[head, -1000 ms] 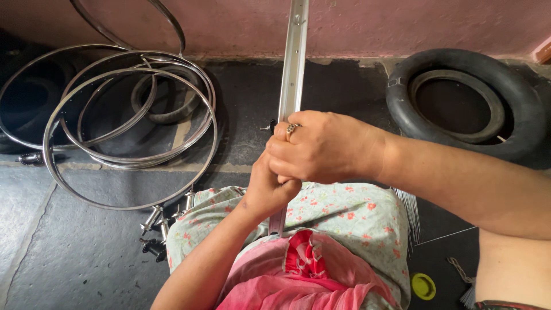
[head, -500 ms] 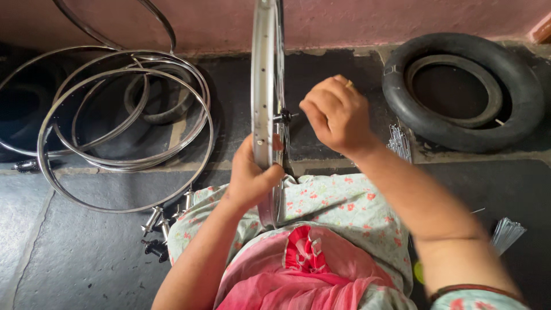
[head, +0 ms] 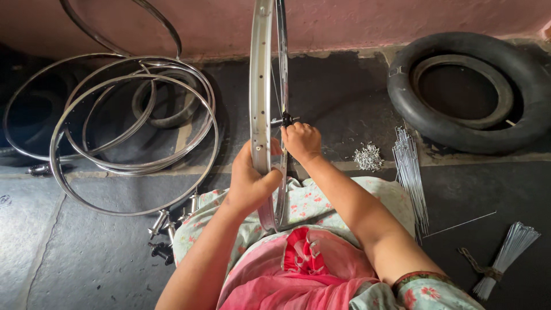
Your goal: The person inserts metal spokes into a bicycle hub, then attaches the spokes to a wheel rim and secures them with nuts. The person works on one wheel, inserting and tightening multiple spokes by hand.
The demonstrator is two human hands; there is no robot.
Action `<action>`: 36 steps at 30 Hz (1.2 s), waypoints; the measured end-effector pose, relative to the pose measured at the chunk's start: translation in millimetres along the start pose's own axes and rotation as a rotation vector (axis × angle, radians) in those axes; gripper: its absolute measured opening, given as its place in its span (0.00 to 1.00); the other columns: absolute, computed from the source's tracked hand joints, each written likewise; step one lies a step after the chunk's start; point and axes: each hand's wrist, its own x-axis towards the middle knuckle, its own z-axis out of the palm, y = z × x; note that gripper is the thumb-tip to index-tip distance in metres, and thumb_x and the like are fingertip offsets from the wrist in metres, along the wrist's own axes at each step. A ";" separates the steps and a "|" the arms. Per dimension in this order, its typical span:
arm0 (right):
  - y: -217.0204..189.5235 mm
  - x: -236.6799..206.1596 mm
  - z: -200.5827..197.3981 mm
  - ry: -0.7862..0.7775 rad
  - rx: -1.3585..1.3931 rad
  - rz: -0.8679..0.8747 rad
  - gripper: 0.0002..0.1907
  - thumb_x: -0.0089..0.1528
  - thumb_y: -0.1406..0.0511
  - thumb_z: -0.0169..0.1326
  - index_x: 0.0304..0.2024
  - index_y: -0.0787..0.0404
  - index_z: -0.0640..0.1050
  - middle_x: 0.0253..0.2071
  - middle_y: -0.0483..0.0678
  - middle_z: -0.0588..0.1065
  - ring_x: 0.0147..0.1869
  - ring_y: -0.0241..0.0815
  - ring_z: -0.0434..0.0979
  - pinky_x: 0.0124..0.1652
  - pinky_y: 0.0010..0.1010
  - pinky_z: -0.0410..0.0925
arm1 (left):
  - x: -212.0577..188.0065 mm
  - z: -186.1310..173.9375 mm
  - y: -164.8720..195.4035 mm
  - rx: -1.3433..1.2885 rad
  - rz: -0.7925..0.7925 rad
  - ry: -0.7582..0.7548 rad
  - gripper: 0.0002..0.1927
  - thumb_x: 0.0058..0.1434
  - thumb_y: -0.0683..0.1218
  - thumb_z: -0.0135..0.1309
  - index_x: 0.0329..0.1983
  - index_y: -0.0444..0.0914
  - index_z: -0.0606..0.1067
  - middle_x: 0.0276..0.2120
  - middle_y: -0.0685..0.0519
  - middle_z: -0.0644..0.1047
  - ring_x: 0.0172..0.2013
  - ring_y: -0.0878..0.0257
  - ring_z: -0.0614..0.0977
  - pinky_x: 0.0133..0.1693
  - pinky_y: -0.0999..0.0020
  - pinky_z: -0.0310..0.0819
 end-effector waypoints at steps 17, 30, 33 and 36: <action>21.2 -17.8 8.7 -0.242 1.119 0.887 0.14 0.64 0.69 0.47 0.53 0.62 0.74 0.31 0.51 0.78 0.21 0.36 0.72 0.21 0.28 0.65 | 137.7 5.0 -32.8 0.305 0.420 0.250 0.42 0.50 0.42 0.70 0.66 0.37 0.64 0.57 0.45 0.72 0.55 0.56 0.75 0.56 0.64 0.70; 25.6 -53.5 -13.4 -0.390 1.504 1.150 0.18 0.68 0.68 0.45 0.60 0.65 0.73 0.35 0.47 0.73 0.21 0.28 0.60 0.20 0.21 0.53 | 38.0 19.8 -134.6 -0.201 0.117 0.028 0.24 0.60 0.27 0.46 0.58 0.36 0.64 0.51 0.50 0.73 0.53 0.64 0.76 0.58 0.68 0.70; 24.6 -53.4 -18.6 -0.415 1.517 1.247 0.16 0.67 0.67 0.46 0.57 0.62 0.74 0.34 0.45 0.72 0.20 0.28 0.58 0.18 0.21 0.52 | 27.6 17.7 -131.2 -0.251 -0.076 0.000 0.23 0.57 0.28 0.46 0.54 0.38 0.62 0.51 0.53 0.73 0.54 0.67 0.76 0.51 0.69 0.73; 25.5 -53.9 -28.7 -0.442 1.668 1.346 0.12 0.67 0.67 0.47 0.52 0.59 0.74 0.31 0.44 0.71 0.20 0.28 0.57 0.16 0.22 0.52 | 12.0 18.3 -122.8 -0.165 0.064 0.020 0.26 0.55 0.26 0.47 0.56 0.35 0.65 0.51 0.49 0.73 0.53 0.63 0.75 0.57 0.68 0.69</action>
